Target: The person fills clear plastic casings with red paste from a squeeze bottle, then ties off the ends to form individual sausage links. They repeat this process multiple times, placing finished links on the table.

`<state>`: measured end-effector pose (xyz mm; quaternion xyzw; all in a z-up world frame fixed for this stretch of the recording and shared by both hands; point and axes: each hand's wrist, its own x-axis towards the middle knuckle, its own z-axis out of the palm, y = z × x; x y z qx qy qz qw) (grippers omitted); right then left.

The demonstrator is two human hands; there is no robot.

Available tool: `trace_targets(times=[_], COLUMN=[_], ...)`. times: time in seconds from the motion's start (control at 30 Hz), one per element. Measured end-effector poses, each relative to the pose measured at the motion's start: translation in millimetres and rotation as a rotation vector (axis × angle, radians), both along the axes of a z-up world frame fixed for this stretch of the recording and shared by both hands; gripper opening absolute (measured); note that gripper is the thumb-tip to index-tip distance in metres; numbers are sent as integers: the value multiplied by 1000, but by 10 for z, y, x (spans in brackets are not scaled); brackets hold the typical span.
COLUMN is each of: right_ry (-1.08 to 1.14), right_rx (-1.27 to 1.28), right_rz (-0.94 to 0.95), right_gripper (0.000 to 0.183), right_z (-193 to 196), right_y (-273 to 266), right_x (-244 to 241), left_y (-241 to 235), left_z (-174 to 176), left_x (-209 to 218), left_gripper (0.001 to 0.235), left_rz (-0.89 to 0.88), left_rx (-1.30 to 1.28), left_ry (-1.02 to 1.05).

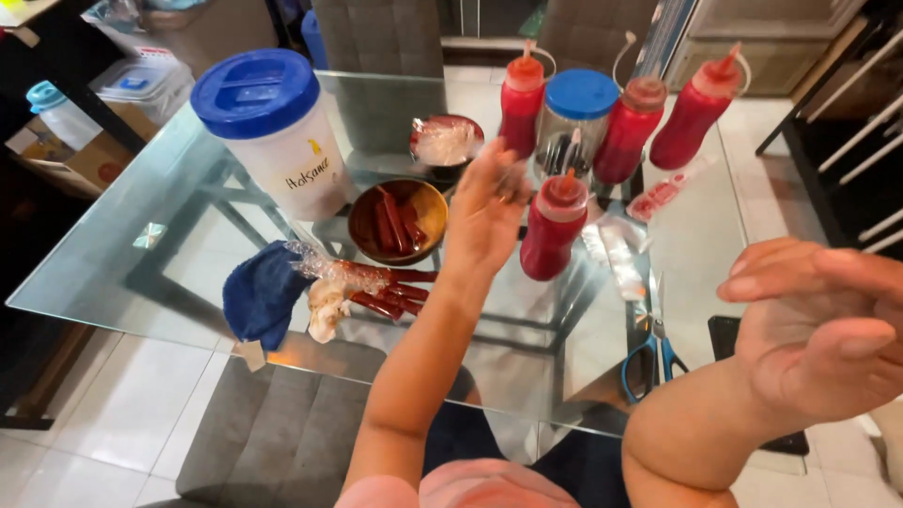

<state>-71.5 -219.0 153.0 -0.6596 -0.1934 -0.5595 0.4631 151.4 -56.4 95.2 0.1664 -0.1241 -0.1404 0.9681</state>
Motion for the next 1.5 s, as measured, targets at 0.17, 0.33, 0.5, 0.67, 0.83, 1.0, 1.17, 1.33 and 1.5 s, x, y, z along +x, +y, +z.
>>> trace_targets(times=[0.17, 0.33, 0.5, 0.67, 0.83, 1.0, 1.17, 1.33, 1.5], right_ry=[-14, 14, 57, 107, 151, 160, 166, 171, 74], right_rx=[8, 98, 76, 44, 10, 17, -14, 3, 77], right_rz=[-142, -160, -108, -139, -175, -172, -170, -174, -72], right_gripper=[53, 66, 54, 64, 80, 77, 80, 78, 52], right_z=[-46, -184, -346, -343, -330, -321, -319, -341, -441], right_y=[-127, -365, -601, -636, -623, -609, -625, -623, -652], right_x=[-64, -105, -140, -168, -181, -178, -187, -179, -67], left_y=[-382, -435, -408, -425, -483, -489, -496, -463, -422], left_z=[-135, -157, 15, 118, 105, 66, 59, 34, -138], left_x=[190, 157, 68, 28, 70, 53, -12, -40, 9], left_gripper=[27, 25, 15, 13, 13, 11, 9, 13, 20], left_rz=[98, 197, 297, 330, 355, 321, 354, 386, 368], left_rx=[237, 329, 449, 447, 401, 401, 490, 596, 698], left_ry=[-25, -92, -192, -338, -436, -500, -543, -549, -544])
